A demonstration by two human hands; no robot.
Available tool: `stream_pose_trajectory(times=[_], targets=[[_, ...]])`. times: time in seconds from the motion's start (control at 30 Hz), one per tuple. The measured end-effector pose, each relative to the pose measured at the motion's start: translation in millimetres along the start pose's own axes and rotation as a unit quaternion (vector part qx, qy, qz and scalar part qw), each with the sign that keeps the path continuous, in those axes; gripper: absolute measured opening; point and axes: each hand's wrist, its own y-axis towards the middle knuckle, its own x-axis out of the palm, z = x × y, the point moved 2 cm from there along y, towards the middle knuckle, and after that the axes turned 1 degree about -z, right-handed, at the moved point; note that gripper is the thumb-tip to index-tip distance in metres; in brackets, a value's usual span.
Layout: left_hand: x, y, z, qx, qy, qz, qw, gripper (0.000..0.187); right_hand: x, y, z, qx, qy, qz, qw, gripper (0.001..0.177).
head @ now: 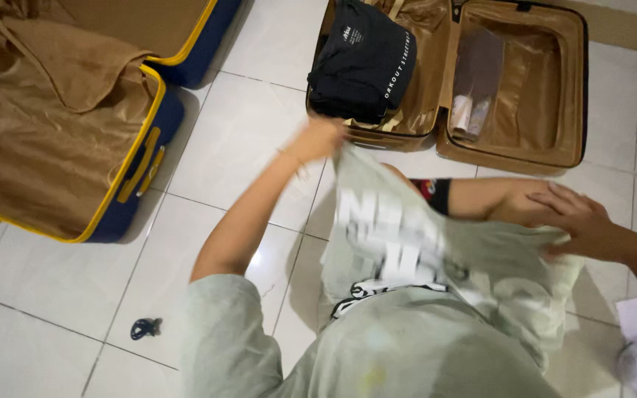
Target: The person folds several black garments and places them into an open suitcase on the floor. They adjust the suitcase position and continue folding and stacking clothes inside.
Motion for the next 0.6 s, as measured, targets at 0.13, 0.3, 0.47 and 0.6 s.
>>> stream_pose_trajectory(times=[0.13, 0.3, 0.47, 0.6], targets=[[-1, -22, -48, -0.099, 0.033, 0.133, 0.986, 0.007, -1, -1, 29, 0.017, 0.193, 0.136, 0.972, 0.046], [37, 5, -55, -0.003, 0.071, 0.252, 0.965, 0.010, -53, -8, 103, 0.214, 0.125, 0.335, 0.909, 0.040], [67, -9, -109, -0.232, 0.032, 0.222, 0.946, 0.012, -27, 146, 65, 0.314, 0.308, 0.148, 0.886, 0.052], [107, -25, -117, -0.337, 0.024, 0.072, 0.939, 0.014, -9, 176, 56, 0.274, 0.459, -0.091, 0.840, 0.041]])
